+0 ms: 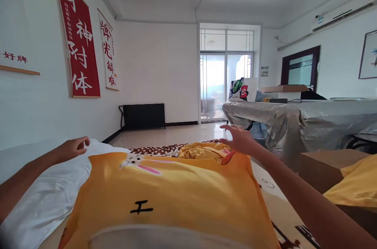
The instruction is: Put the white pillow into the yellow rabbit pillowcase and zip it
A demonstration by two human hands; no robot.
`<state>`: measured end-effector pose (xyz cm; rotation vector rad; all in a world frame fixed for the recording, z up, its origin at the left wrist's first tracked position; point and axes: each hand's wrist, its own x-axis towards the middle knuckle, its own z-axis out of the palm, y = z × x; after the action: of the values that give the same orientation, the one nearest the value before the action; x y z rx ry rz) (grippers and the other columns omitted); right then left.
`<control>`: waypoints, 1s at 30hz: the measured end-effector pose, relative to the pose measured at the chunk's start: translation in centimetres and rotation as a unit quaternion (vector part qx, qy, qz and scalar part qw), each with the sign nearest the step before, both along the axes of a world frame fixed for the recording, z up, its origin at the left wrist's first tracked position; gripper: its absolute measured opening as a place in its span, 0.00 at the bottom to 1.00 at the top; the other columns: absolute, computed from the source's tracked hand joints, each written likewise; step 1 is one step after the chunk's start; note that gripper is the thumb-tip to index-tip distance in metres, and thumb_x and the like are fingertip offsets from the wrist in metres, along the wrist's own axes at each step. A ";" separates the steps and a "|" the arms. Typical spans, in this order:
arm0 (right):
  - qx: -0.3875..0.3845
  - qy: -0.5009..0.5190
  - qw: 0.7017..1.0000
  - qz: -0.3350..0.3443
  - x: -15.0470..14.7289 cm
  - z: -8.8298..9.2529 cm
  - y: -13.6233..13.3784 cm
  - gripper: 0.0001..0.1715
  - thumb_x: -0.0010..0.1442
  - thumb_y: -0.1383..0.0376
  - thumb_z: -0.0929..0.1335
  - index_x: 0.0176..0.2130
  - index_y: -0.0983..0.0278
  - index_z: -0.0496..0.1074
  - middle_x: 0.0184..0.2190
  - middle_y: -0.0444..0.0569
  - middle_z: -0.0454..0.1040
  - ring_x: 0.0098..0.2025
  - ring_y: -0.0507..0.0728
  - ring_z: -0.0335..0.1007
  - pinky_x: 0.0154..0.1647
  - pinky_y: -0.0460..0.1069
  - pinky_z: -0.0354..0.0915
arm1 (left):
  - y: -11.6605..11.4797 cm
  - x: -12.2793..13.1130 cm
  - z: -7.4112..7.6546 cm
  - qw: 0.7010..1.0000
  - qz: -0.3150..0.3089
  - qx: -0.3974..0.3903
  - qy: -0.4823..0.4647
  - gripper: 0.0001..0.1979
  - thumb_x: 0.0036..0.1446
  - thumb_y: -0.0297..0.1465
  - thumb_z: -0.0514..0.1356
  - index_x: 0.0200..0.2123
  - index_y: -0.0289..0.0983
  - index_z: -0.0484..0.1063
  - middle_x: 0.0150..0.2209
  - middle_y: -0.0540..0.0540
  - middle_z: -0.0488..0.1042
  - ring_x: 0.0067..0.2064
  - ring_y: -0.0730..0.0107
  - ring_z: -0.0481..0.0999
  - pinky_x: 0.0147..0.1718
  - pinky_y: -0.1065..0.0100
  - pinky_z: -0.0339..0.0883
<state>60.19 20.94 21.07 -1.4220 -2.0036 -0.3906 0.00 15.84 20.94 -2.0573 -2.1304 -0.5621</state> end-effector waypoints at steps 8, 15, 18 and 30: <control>-0.418 -0.125 0.874 0.215 -5.4 -6.0 -3.4 0.36 0.55 0.51 0.66 0.58 0.64 0.66 0.54 0.56 0.69 0.55 0.65 0.65 0.55 0.57 0.60 | -2.3 10.1 -5.7 0.964 -0.246 -0.099 0.021 0.17 0.60 0.40 0.48 0.44 0.41 0.71 0.46 0.46 0.74 0.46 0.62 0.73 0.45 0.64 0.63; -0.514 -0.073 0.821 0.238 -2.4 -8.9 -3.5 0.27 0.47 0.56 0.69 0.45 0.67 0.76 0.42 0.53 0.77 0.44 0.62 0.72 0.46 0.53 0.65 | -2.0 13.6 -7.5 0.935 -0.305 -0.179 -0.012 0.22 0.59 0.40 0.52 0.56 0.45 0.65 0.57 0.47 0.68 0.59 0.57 0.64 0.57 0.59 0.56; -0.520 -0.084 0.821 0.220 -2.2 -10.9 -5.2 0.25 0.46 0.54 0.70 0.43 0.64 0.77 0.38 0.49 0.77 0.40 0.61 0.72 0.41 0.52 0.66 | 0.0 14.4 -9.9 0.898 -0.379 -0.213 -0.060 0.18 0.59 0.43 0.52 0.48 0.43 0.70 0.48 0.48 0.74 0.48 0.62 0.72 0.47 0.67 0.63; -0.247 -0.159 0.955 0.048 -1.3 -11.9 -8.5 0.27 0.62 0.49 0.58 0.23 0.62 0.69 0.26 0.50 0.73 0.32 0.58 0.66 0.35 0.51 0.57 | 2.0 11.8 -11.9 0.930 -0.367 0.031 0.018 0.24 0.62 0.42 0.46 0.16 0.37 0.51 0.18 0.50 0.60 0.27 0.71 0.60 0.36 0.66 0.57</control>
<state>58.87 12.42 9.19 -1.6241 -2.5504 -0.0740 11.83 17.88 9.00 -2.7630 -1.2348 -0.6370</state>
